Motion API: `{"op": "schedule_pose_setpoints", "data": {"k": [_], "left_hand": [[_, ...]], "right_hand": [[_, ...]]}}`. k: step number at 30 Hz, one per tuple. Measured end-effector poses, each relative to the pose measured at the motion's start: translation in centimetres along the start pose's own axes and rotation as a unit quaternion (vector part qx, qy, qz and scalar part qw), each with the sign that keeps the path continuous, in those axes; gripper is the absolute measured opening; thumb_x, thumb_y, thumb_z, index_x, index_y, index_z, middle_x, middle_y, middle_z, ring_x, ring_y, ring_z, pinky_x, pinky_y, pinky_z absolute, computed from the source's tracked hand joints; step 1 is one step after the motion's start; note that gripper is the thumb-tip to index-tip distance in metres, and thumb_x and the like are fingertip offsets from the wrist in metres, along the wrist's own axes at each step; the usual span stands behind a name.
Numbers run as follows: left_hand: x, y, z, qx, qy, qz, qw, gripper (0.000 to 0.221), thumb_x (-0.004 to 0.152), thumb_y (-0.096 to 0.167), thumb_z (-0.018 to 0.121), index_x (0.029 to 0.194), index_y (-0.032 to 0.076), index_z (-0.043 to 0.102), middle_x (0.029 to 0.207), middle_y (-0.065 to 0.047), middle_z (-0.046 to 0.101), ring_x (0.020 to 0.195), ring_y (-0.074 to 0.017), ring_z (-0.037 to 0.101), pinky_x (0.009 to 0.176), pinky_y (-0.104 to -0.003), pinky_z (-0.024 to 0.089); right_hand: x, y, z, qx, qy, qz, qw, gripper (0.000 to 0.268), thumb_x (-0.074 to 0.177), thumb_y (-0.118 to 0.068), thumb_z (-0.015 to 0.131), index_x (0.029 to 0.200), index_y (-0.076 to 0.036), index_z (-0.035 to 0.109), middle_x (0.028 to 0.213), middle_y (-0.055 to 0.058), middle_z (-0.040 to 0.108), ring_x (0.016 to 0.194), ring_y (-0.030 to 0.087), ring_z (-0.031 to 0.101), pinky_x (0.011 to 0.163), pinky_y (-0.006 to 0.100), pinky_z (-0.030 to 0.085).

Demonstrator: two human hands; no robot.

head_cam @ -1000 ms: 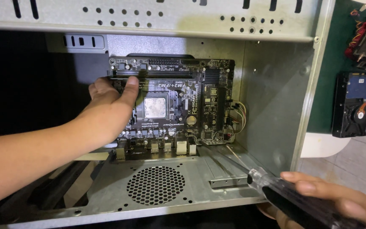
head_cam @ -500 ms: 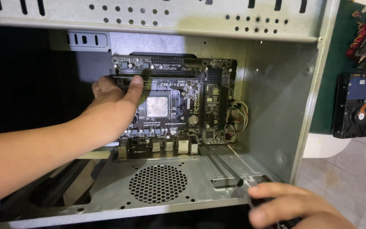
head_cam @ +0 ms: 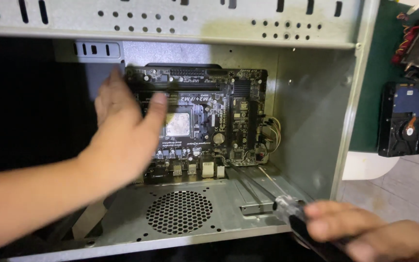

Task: Removing a motherboard from a computer case using a screwdriver

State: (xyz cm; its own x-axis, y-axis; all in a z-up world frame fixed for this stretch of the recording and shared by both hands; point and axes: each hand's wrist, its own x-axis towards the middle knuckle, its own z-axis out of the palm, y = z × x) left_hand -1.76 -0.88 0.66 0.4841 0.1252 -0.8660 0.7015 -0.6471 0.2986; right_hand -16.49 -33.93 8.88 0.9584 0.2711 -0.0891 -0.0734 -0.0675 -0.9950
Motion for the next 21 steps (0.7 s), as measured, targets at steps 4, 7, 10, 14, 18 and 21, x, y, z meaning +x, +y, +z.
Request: {"op": "schedule_pose_setpoints", "data": {"k": [4, 7, 10, 14, 18, 21], "left_hand": [[-3.1, 1.5, 0.8, 0.073, 0.037, 0.377, 0.923, 0.055, 0.099, 0.034, 0.052, 0.135, -0.007, 0.049, 0.132, -0.029, 0.054, 0.126, -0.0435, 0.051, 0.107, -0.057, 0.037], [-5.3, 3.1, 1.4, 0.044, -0.072, 0.589, 0.804, 0.046, 0.090, 0.017, 0.063, 0.134, 0.005, 0.058, 0.131, -0.017, 0.065, 0.123, -0.0370, 0.059, 0.100, -0.057, 0.043], [-6.1, 3.5, 1.8, 0.068, -0.170, 0.670, 0.720, 0.048, 0.098, 0.022, 0.054, 0.143, 0.007, 0.050, 0.140, -0.012, 0.065, 0.133, -0.0335, 0.058, 0.108, -0.058, 0.036], [-6.3, 3.6, 2.0, 0.084, -0.203, 0.695, 0.685, 0.055, 0.101, 0.027, 0.053, 0.150, 0.005, 0.038, 0.135, -0.010, 0.068, 0.132, -0.0319, 0.058, 0.106, -0.047, 0.036], [-6.5, 3.5, 2.5, 0.077, -0.195, 0.701, 0.681, 0.064, 0.096, 0.023, 0.064, 0.150, 0.000, 0.038, 0.126, -0.012, 0.071, 0.122, -0.0301, 0.065, 0.106, -0.048, 0.040], [-6.5, 3.0, 2.8, 0.070, -0.205, 0.692, 0.689, 0.064, 0.098, 0.025, 0.060, 0.152, 0.000, 0.036, 0.131, -0.012, 0.069, 0.120, -0.0292, 0.067, 0.109, -0.051, 0.038]], "right_hand": [[0.1, 0.7, 2.9, -0.091, 0.067, -0.012, 0.994, 0.024, 0.115, -0.038, 0.049, 0.107, -0.016, 0.057, 0.110, 0.004, 0.068, 0.116, 0.022, 0.073, 0.122, 0.051, 0.058], [1.4, -0.8, 3.9, -0.172, 0.075, -0.013, 0.982, 0.030, 0.109, -0.036, 0.045, 0.089, -0.018, 0.058, 0.086, -0.006, 0.068, 0.088, 0.009, 0.080, 0.103, 0.038, 0.071], [3.0, -1.0, 7.6, -0.008, 0.128, -0.022, 0.991, 0.046, 0.115, -0.039, 0.036, 0.092, -0.008, 0.062, 0.089, 0.015, 0.072, 0.081, 0.025, 0.081, 0.097, 0.044, 0.068], [3.1, 1.2, 7.1, -0.098, 0.199, -0.188, 0.957, 0.021, 0.114, -0.034, 0.053, 0.099, -0.020, 0.054, 0.104, 0.001, 0.055, 0.096, 0.017, 0.066, 0.090, 0.030, 0.073], [2.9, 1.2, 5.3, -0.140, 0.086, -0.223, 0.961, 0.019, 0.115, -0.033, 0.044, 0.128, -0.024, 0.054, 0.108, 0.002, 0.067, 0.097, 0.019, 0.077, 0.098, 0.035, 0.067], [3.0, 1.6, 6.9, -0.085, 0.123, -0.203, 0.968, 0.027, 0.121, -0.034, 0.037, 0.144, -0.023, 0.046, 0.113, 0.010, 0.070, 0.100, 0.026, 0.079, 0.096, 0.041, 0.066]]}}
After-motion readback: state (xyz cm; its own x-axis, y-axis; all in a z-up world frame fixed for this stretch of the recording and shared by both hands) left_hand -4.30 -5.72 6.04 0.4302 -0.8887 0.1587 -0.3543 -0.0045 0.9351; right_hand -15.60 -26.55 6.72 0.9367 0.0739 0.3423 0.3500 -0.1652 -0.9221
